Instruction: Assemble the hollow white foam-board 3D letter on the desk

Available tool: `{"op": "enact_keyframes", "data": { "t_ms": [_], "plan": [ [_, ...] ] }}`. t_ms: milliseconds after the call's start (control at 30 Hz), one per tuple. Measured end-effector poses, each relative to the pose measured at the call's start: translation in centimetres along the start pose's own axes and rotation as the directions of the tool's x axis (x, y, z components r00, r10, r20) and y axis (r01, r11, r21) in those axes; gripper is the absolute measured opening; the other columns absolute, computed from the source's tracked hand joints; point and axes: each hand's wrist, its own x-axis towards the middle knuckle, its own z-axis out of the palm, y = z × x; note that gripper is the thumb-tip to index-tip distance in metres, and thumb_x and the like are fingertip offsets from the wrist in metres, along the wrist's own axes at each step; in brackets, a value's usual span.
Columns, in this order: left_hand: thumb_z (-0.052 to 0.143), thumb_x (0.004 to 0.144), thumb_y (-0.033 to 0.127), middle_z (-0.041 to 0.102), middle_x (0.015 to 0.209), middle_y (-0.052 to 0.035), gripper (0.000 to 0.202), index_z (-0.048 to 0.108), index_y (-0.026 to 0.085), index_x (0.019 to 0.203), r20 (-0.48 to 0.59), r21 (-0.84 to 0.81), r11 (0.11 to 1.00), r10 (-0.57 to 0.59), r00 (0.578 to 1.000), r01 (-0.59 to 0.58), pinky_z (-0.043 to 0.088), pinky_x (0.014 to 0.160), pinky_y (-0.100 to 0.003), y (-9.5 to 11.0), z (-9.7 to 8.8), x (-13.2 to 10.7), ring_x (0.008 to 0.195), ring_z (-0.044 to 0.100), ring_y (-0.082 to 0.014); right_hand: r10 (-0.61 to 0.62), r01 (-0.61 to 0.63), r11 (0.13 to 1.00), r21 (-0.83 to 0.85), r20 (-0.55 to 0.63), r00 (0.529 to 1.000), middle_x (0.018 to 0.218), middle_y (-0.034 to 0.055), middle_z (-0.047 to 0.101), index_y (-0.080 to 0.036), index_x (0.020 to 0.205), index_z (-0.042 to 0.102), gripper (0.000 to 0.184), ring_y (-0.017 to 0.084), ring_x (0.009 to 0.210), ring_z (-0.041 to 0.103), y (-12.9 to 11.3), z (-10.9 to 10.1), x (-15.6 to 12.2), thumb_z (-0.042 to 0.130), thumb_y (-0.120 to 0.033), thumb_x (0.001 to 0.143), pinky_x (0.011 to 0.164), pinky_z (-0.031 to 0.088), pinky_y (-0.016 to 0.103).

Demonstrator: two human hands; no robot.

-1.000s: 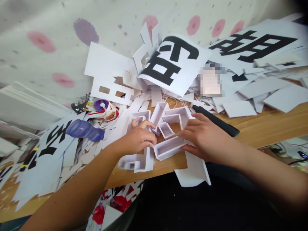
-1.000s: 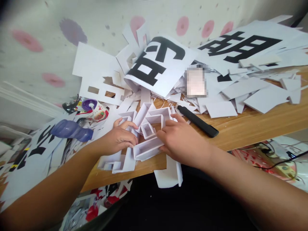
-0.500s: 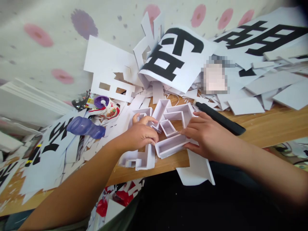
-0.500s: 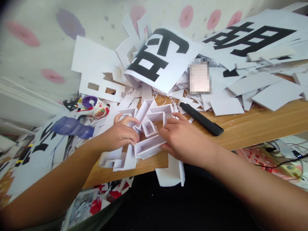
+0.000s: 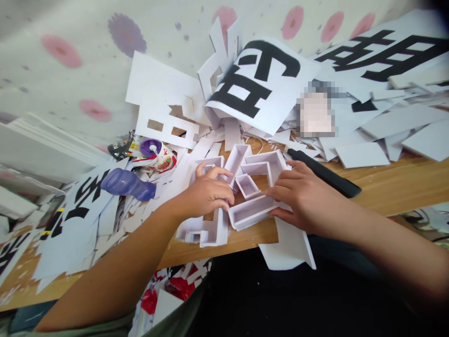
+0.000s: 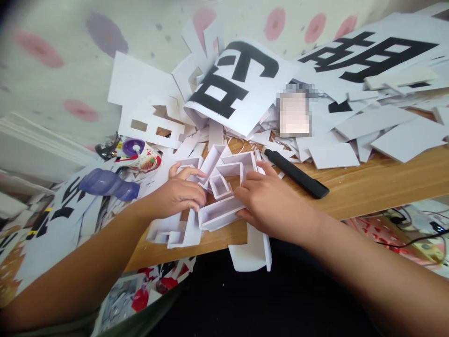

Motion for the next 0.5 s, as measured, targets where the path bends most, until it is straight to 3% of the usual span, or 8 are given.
{"op": "enact_keyframes", "data": {
  "t_ms": [200, 300, 400, 500],
  "plan": [
    [0.066, 0.089, 0.014, 0.076, 0.084, 0.0046, 0.017, 0.068, 0.024, 0.075, -0.040, 0.039, 0.998, 0.047, 0.998, -0.046, -0.017, 0.114, -0.053, 0.2, 0.2, -0.3, 0.128, 0.047, -0.0248, 0.011, -0.011, 1.000, -0.001, 0.011, 1.000, 0.076, 0.0044, 0.065, -0.018, 0.084, 0.070, 0.009, 0.024, 0.080, 0.060, 0.1, 0.2, -0.1, 0.068, -0.027, 0.083, 0.103, 0.032, 0.050],
    [0.063, 0.091, 0.017, 0.076, 0.090, 0.0025, 0.013, 0.072, 0.026, 0.092, -0.063, 0.041, 0.997, 0.074, 0.995, -0.072, -0.012, 0.116, -0.052, 0.2, 0.4, -0.6, 0.126, 0.047, -0.0245, 0.022, -0.022, 1.000, 0.006, 0.005, 1.000, 0.078, 0.0054, 0.066, -0.018, 0.084, 0.070, 0.011, 0.025, 0.083, 0.061, 0.0, 0.2, -0.1, 0.070, -0.030, 0.082, 0.103, 0.031, 0.051],
    [0.051, 0.097, 0.018, 0.076, 0.099, 0.0005, 0.029, 0.070, 0.031, 0.115, -0.036, 0.033, 0.993, 0.113, 0.993, -0.112, -0.005, 0.117, -0.053, -0.1, 0.5, -0.9, 0.129, 0.044, -0.0244, 0.043, -0.043, 0.999, 0.013, 0.030, 0.999, 0.080, 0.0050, 0.067, -0.018, 0.086, 0.070, 0.012, 0.024, 0.085, 0.061, -0.1, 0.0, 0.0, 0.070, -0.030, 0.083, 0.103, 0.030, 0.050],
    [0.043, 0.100, 0.015, 0.076, 0.091, 0.0019, 0.039, 0.070, 0.037, 0.116, -0.020, 0.030, 0.990, 0.141, 0.990, -0.141, -0.008, 0.116, -0.056, -0.8, 0.8, -0.8, 0.129, 0.042, -0.0238, 0.060, -0.061, 0.998, 0.017, 0.063, 0.996, 0.079, 0.0042, 0.067, -0.018, 0.086, 0.070, 0.013, 0.023, 0.086, 0.061, -0.2, -0.1, 0.2, 0.070, -0.030, 0.083, 0.107, 0.028, 0.051]
  ]
}}
